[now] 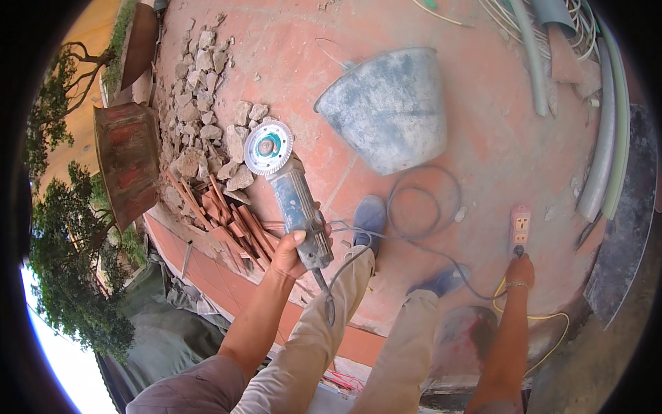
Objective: The person marks a red tile with a straightedge and marker, then retrieves and plugs in an angle grinder. They cut the tile along the marked line, producing cut pieces and dust. The person moves the cut tile and continues working on the patio area.
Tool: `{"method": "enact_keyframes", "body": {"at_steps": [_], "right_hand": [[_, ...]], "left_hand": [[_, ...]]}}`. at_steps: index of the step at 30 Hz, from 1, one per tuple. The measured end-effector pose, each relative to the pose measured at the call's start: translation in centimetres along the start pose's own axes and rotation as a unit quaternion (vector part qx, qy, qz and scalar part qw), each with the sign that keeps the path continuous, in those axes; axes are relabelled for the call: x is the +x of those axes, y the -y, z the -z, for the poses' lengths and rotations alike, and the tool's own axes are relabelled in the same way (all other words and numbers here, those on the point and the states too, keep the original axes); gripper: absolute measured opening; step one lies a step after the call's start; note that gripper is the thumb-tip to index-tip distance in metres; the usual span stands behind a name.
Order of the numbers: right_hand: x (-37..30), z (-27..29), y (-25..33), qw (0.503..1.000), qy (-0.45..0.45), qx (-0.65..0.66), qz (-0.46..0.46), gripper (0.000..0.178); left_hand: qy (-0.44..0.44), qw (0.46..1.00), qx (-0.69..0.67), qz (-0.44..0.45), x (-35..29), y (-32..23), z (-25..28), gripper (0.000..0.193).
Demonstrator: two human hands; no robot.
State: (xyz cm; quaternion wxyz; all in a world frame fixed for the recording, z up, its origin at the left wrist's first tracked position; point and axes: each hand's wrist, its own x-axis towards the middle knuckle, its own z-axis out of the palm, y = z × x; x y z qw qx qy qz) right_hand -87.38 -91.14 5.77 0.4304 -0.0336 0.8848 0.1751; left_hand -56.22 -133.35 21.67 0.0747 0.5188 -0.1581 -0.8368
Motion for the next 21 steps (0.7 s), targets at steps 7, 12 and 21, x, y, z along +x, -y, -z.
{"method": "enact_keyframes", "body": {"at_steps": [7,12,21], "right_hand": [[-4.3,-1.4,-0.5,0.934,-0.286,0.132,0.170,0.056],[-7.7,0.3,1.7,0.929,-0.267,0.151,0.206,0.061],[-8.2,15.8,24.2,0.823,-0.321,0.184,0.430,0.078]], "left_hand": [[0.007,0.998,-0.015,-0.060,13.8,-0.4,8.8,0.056],[0.017,0.998,-0.006,-0.065,18.5,-0.5,10.5,0.055],[0.037,0.999,0.012,-0.009,19.9,-0.9,13.0,0.055]]}}
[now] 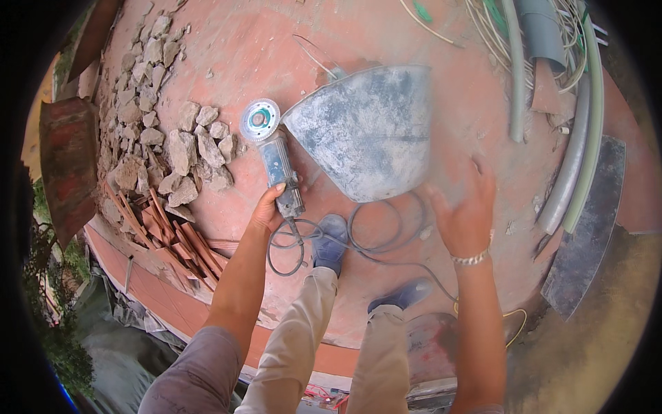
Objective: The person marks a red tile with a straightedge and marker, then retrieves and plugs in an angle grinder. They cut the tile along the marked line, producing cut pieces and dust. The person moves the cut tile and continues working on the patio area.
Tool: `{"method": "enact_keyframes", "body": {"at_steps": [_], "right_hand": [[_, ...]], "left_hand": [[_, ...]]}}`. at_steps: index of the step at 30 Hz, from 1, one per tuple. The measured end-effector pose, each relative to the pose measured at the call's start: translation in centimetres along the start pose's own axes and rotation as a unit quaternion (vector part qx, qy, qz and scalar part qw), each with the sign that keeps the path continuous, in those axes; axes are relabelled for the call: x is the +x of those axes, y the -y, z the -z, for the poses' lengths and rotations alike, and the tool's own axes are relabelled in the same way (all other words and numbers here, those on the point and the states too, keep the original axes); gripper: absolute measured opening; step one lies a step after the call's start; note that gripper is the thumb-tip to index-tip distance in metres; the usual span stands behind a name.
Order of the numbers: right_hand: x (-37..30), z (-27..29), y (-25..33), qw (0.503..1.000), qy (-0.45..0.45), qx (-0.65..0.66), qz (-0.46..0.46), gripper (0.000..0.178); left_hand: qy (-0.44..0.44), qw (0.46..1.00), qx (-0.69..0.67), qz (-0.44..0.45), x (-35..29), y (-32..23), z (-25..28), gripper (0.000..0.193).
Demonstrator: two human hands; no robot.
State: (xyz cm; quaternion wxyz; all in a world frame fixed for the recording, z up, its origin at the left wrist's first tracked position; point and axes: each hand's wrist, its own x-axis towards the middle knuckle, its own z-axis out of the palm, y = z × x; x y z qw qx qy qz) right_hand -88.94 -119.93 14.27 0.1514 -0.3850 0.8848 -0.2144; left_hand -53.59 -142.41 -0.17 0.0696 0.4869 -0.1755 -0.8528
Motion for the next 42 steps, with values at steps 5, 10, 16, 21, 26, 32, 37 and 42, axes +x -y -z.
{"method": "enact_keyframes", "body": {"at_steps": [5,10,16,21,26,32,37,42], "right_hand": [[12.2,-2.7,8.4,0.986,0.003,-0.001,0.165,0.081],[15.6,-2.3,10.6,0.972,0.189,-0.101,0.091,0.062],[8.2,3.1,9.4,0.930,0.354,-0.042,0.090,0.028],[6.3,11.9,9.6,0.961,0.265,-0.057,0.046,0.021],[12.9,26.5,15.8,0.995,0.033,-0.069,0.070,0.030],[16.4,47.8,25.9,0.935,-0.321,-0.017,0.151,0.037],[6.1,48.6,24.3,0.991,-0.070,0.103,0.040,0.037],[-18.3,41.9,19.8,0.889,0.380,-0.091,-0.238,0.042]], "left_hand": [[-0.154,0.979,0.136,0.013,-1.1,0.8,-0.4,0.050],[-0.250,0.919,0.303,0.033,-1.0,0.6,-2.2,0.063],[-0.257,0.778,0.574,-0.003,-6.2,1.7,-2.7,0.064],[-0.146,0.754,0.625,0.139,-17.4,2.8,-1.4,0.065],[-0.173,0.746,0.616,0.186,-29.9,0.5,-0.8,0.069],[-0.205,0.770,0.582,0.164,-39.1,-6.8,-4.6,0.058],[-0.163,0.840,0.514,0.063,-42.7,-12.4,-11.1,0.051],[-0.104,0.876,0.459,0.106,-45.7,-17.3,-18.5,0.031]]}}
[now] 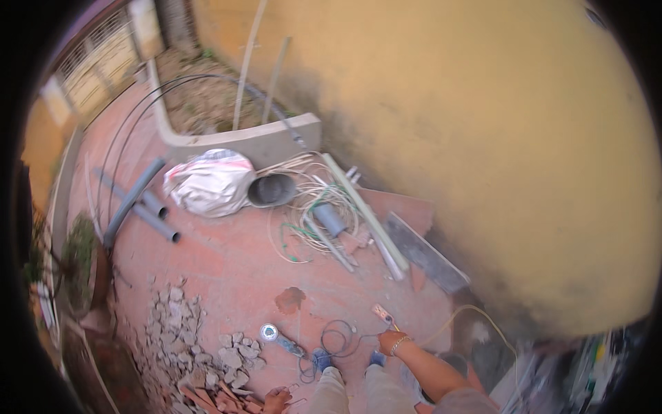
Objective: The person marks a red tile with a straightedge and marker, then retrieves and plugs in an angle grinder. They cut the tile along the marked line, producing cut pieces and dust. The person moves the cut tile and continues working on the patio area.
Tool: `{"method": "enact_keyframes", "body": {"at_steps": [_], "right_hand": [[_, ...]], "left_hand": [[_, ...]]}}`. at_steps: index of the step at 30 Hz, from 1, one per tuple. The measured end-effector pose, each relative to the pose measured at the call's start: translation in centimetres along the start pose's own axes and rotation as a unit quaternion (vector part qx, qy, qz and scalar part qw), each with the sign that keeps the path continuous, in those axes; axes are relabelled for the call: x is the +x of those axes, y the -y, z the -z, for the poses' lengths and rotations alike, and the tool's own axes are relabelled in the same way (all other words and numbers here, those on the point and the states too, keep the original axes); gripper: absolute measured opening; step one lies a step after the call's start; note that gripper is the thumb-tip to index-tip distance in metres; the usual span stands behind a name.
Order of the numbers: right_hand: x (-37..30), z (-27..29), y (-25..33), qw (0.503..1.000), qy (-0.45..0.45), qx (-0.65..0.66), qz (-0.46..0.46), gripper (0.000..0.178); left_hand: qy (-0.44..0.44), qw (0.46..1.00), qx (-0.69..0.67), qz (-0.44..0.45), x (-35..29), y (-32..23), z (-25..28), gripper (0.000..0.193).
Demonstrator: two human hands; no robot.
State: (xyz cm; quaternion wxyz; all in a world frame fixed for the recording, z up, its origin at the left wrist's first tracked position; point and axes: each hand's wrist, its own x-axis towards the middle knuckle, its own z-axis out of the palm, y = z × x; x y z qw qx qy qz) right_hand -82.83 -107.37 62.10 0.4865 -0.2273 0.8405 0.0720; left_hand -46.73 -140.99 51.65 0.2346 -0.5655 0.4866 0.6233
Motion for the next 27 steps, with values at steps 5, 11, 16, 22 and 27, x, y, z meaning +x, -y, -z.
{"method": "enact_keyframes", "body": {"at_steps": [5,11,16,22,27], "right_hand": [[-16.5,-21.9,-5.8,0.936,0.035,0.276,-0.216,0.051],[-27.3,-34.1,-4.6,0.817,-0.086,0.451,-0.350,0.043],[-28.0,-38.3,0.3,0.717,-0.209,0.581,-0.323,0.040],[-31.2,-47.3,2.6,0.653,-0.218,0.646,-0.331,0.041],[-36.6,-59.7,3.2,0.515,-0.243,0.690,-0.447,0.041]], "left_hand": [[0.150,0.971,0.162,-0.093,-2.8,-4.7,2.6,0.019],[0.335,0.436,0.664,-0.506,0.3,-13.2,4.6,0.036],[0.336,0.604,0.651,-0.314,-0.3,-21.8,-6.1,0.042],[0.173,0.815,0.520,-0.192,-15.1,-19.8,-27.0,0.036],[0.257,0.708,0.606,-0.257,-25.7,-10.9,-40.4,0.035]]}}
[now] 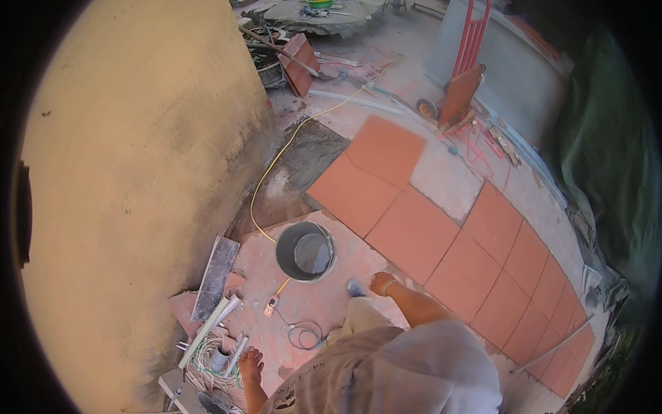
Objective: The person marks a red tile with a straightedge and marker, then retrieves and plugs in an angle grinder. They cut the tile along the marked line, producing cut pieces and dust. The person moves the cut tile and continues working on the patio area.
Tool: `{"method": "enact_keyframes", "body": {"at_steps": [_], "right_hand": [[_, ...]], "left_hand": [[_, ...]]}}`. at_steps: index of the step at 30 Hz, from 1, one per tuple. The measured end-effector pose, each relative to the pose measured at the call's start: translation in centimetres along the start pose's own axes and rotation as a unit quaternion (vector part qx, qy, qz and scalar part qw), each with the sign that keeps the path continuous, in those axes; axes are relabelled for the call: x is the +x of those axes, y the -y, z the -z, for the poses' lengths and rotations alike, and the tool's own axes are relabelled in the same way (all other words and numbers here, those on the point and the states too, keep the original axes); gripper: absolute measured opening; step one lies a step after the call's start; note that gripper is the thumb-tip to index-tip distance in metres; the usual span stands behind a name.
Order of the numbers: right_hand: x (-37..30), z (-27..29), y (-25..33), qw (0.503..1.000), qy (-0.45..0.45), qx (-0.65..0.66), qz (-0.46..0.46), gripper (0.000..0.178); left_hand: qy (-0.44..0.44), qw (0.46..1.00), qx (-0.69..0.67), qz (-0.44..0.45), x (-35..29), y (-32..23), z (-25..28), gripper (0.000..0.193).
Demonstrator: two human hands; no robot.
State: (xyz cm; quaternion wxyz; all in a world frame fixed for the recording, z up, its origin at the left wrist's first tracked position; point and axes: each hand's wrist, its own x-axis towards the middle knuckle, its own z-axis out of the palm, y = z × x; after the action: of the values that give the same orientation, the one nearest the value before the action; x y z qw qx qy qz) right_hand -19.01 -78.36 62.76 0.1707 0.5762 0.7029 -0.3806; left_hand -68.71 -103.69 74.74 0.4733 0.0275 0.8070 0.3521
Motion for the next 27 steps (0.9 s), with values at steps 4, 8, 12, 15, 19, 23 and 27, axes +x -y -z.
{"method": "enact_keyframes", "body": {"at_steps": [4,8,12,15,19,23,27], "right_hand": [[0.0,2.5,-8.3,0.992,-0.070,0.041,-0.092,0.043],[-2.1,3.4,-12.6,0.992,-0.117,0.019,-0.042,0.042],[-5.0,3.0,-14.1,0.943,-0.092,0.270,-0.171,0.033],[-6.9,2.5,-15.1,0.912,-0.121,0.334,-0.204,0.031],[-8.1,2.9,-17.4,0.889,-0.158,0.365,-0.226,0.031],[-7.8,5.1,-20.4,0.860,-0.123,0.387,-0.307,0.028],[-6.5,9.3,-22.4,0.877,-0.156,0.362,-0.276,0.035]], "left_hand": [[0.065,0.994,0.087,-0.027,0.9,-5.6,-8.3,0.031],[0.116,0.975,0.189,-0.009,2.4,-8.3,-14.7,0.030],[0.160,0.942,0.295,0.013,4.1,-10.9,-18.9,0.025],[0.163,0.933,0.321,0.004,5.9,-13.8,-22.0,0.028],[0.167,0.933,0.316,-0.050,8.8,-18.6,-27.1,0.026],[0.196,0.943,0.260,-0.066,10.7,-21.8,-32.8,0.026],[0.241,0.924,0.295,-0.031,12.2,-23.2,-38.6,0.025]]}}
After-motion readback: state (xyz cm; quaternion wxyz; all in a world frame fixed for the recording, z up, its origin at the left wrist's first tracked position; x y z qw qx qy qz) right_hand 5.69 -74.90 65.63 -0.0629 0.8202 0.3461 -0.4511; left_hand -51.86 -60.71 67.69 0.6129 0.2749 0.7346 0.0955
